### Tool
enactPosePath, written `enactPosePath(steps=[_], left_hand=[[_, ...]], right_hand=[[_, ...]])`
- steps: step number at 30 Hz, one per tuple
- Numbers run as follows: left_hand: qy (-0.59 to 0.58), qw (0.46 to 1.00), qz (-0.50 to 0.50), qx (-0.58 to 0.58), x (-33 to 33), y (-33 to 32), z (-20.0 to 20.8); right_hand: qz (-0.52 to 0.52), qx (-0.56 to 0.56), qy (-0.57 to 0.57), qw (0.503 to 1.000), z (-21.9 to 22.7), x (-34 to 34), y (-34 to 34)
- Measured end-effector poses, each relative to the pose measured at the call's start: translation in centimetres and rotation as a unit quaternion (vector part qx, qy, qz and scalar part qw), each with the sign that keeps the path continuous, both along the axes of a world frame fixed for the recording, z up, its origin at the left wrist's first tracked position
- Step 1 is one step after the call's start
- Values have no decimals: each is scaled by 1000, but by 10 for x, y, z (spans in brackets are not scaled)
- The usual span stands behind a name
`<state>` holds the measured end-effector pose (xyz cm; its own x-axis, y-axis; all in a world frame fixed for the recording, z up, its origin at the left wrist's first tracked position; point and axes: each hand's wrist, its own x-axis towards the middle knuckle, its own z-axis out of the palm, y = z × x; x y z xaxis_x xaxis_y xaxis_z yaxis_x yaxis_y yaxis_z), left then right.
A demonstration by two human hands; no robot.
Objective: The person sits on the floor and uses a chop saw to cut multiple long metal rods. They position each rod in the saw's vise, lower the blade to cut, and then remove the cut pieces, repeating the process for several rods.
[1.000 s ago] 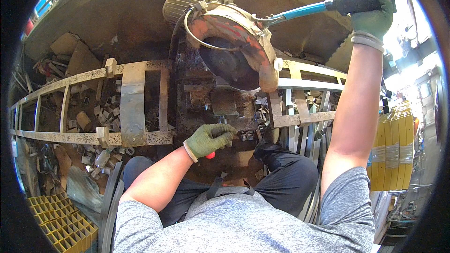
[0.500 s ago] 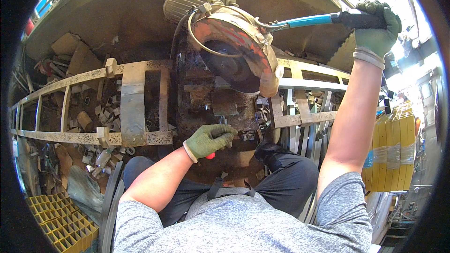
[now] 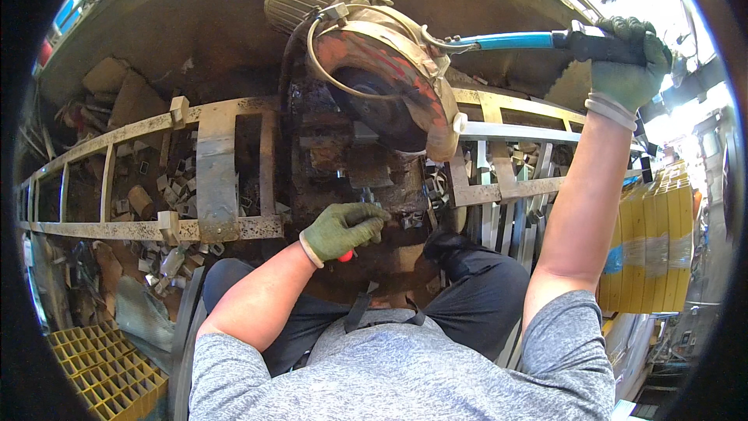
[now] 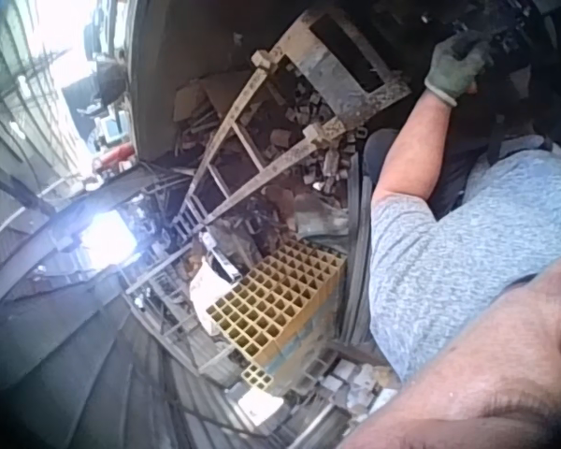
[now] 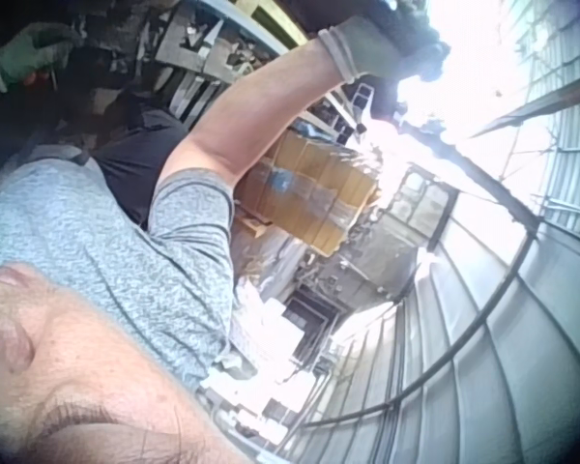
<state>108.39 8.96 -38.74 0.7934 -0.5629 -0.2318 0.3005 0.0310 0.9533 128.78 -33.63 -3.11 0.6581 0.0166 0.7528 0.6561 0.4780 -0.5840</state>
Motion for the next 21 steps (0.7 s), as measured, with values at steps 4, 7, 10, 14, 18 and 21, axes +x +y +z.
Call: enactPosePath(steps=[4,7,10,14,18,21], left_hand=[[21,1000,-5,12,0,2,3],[29,1000,2,4,0,2,2],[32,999,4,0,-1,2,-2],[39,999,4,11,-1,5,-6],[35,999,-3,10,-2,6,-6],[25,1000,-3,-10,-2,5,-4]], right_hand=[[-9,-6,5,1000,-1,0,-2],[-54,-15,-12,998,-3,2,-4],[-16,-11,-19,1000,-5,5,-8],[-18,-4,-10,1000,-4,6,-11],[-5,-20,-5,1000,-2,3,-11],[-6,-34,-14,999,-2,1,-9]])
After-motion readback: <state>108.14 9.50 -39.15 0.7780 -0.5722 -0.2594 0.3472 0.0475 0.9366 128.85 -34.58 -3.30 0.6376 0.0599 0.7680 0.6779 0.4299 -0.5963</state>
